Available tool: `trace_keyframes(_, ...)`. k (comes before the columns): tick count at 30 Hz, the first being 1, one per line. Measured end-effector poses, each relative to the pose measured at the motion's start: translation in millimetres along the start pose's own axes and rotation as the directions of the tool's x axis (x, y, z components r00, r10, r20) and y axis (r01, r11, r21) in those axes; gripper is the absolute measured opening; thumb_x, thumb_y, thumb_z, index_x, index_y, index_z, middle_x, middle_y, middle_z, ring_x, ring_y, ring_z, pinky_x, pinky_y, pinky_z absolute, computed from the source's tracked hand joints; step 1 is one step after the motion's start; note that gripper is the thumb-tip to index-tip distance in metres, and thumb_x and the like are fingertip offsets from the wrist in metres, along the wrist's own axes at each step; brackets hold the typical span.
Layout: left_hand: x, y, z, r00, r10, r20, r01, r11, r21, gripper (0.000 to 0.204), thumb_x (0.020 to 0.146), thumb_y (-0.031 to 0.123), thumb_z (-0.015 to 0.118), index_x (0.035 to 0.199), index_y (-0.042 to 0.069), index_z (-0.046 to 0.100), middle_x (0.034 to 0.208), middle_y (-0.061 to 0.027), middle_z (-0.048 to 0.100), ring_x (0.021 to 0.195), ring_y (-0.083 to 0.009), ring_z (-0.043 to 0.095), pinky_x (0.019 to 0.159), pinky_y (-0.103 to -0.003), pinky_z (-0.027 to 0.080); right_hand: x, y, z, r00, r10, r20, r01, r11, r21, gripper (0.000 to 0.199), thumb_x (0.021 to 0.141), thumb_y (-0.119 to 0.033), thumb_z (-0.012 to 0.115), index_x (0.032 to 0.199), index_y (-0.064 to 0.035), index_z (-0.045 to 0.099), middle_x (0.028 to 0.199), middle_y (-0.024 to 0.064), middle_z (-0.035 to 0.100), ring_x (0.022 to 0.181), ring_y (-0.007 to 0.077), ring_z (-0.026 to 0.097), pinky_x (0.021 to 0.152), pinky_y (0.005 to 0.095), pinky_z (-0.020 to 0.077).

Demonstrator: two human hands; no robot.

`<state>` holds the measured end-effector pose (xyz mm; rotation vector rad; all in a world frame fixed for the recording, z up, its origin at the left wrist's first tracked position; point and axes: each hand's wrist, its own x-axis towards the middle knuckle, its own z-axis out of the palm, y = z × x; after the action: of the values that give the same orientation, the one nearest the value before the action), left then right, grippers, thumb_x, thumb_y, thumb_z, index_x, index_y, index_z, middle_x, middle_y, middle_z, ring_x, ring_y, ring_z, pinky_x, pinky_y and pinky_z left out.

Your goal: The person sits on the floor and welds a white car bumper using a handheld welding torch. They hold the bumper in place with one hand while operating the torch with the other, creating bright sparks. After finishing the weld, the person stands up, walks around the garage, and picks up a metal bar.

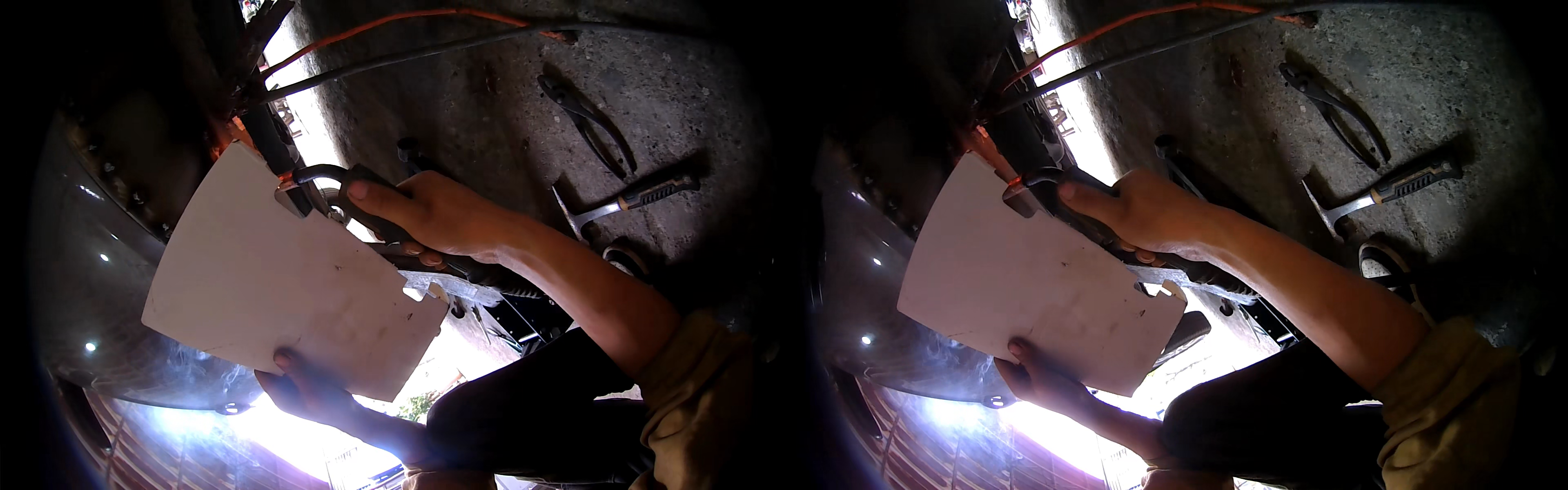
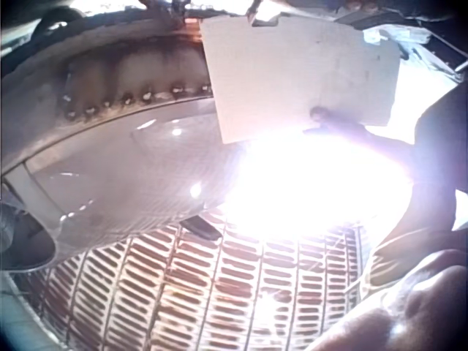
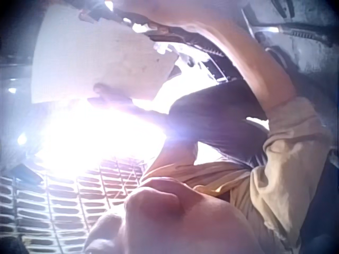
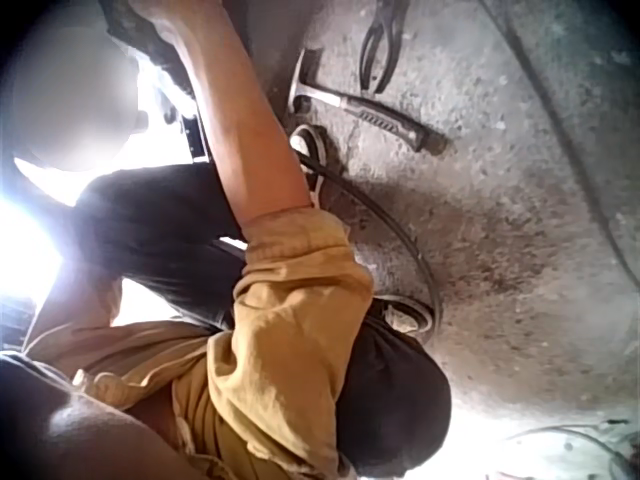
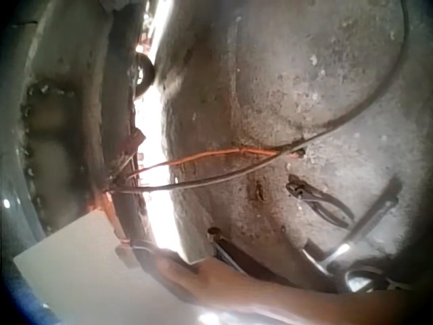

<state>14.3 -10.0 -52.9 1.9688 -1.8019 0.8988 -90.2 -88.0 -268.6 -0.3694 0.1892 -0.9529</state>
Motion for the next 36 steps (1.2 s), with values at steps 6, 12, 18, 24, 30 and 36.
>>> trace_keyframes(6, -1, 10, 2, 0.993, -0.107, -0.053, 0.107, 0.994, -0.007, 0.048, 0.098, 0.032, 0.051, 0.132, -0.002, 0.05, 0.118, -0.0183, 0.06, 0.101, -0.0248, 0.062, 0.083, -0.038, 0.052, 2, 5, -2, 1.0, 0.006, -0.017, -0.005, 0.999, 0.044, 0.072, 0.086, -0.074, 0.048, 0.064, -0.0062, 0.056, 0.05, 0.0015, 0.047, 0.04, 0.0098, 0.047, 0.041, 0.0271, 0.0367)
trace_keyframes(12, -4, -5, -12, 0.98, -0.074, -0.187, 0.047, 0.988, -0.145, 0.043, 0.097, 0.027, 0.054, 0.128, -0.003, 0.051, 0.12, -0.0166, 0.057, 0.102, -0.0239, 0.058, 0.087, -0.038, 0.049, -1, 7, -11, 0.997, 0.077, -0.029, -0.077, 0.997, 0.009, 0.071, 0.088, -0.072, 0.047, 0.07, -0.0042, 0.059, 0.052, 0.0017, 0.049, 0.041, 0.0095, 0.047, 0.043, 0.0271, 0.0367)
trace_keyframes(18, -7, -12, -13, 0.977, -0.101, -0.188, 0.045, 0.96, -0.278, 0.043, 0.095, 0.027, 0.057, 0.124, -0.004, 0.051, 0.118, -0.0166, 0.056, 0.101, -0.0246, 0.056, 0.085, -0.04, 0.049, -1, 9, -13, 0.999, 0.046, -0.009, -0.046, 0.997, 0.059, 0.072, 0.088, -0.072, 0.047, 0.066, -0.0041, 0.058, 0.053, 0.0017, 0.049, 0.041, 0.0093, 0.046, 0.043, 0.027, 0.0365)
trace_keyframes(24, -6, -13, -16, 0.979, -0.075, -0.192, 0.025, 0.968, -0.251, 0.043, 0.096, 0.026, 0.056, 0.125, -0.004, 0.05, 0.119, -0.0177, 0.056, 0.1, -0.025, 0.057, 0.085, -0.039, 0.049, 4, 9, -6, 1.0, 0.023, 0.022, -0.023, 0.999, 0.022, 0.072, 0.088, -0.072, 0.046, 0.059, -0.007, 0.055, 0.048, 0.0012, 0.046, 0.04, 0.0096, 0.045, 0.044, 0.0274, 0.0366)
trace_keyframes(30, -4, -8, 1, 0.987, -0.11, -0.12, 0.087, 0.979, -0.185, 0.045, 0.097, 0.027, 0.053, 0.131, -0.003, 0.048, 0.12, -0.0174, 0.056, 0.1, -0.0245, 0.057, 0.085, -0.039, 0.049, -1, 5, -15, 0.999, 0.025, -0.026, -0.026, 0.999, -0.024, 0.074, 0.087, -0.074, 0.046, 0.052, -0.0092, 0.05, 0.044, 0.0001, 0.043, 0.039, 0.0098, 0.045, 0.045, 0.0278, 0.037)
trace_keyframes(36, -4, -1, -1, 0.993, -0.063, -0.097, 0.058, 0.997, -0.058, 0.045, 0.097, 0.027, 0.051, 0.132, -0.001, 0.049, 0.119, -0.0169, 0.058, 0.101, -0.0241, 0.059, 0.084, -0.039, 0.05, 3, 1, -5, 1.0, -0.026, 0.014, 0.026, 0.999, 0.04, 0.074, 0.087, -0.074, 0.046, 0.052, -0.0089, 0.05, 0.044, 0.0004, 0.044, 0.038, 0.0103, 0.048, 0.043, 0.0279, 0.0366)
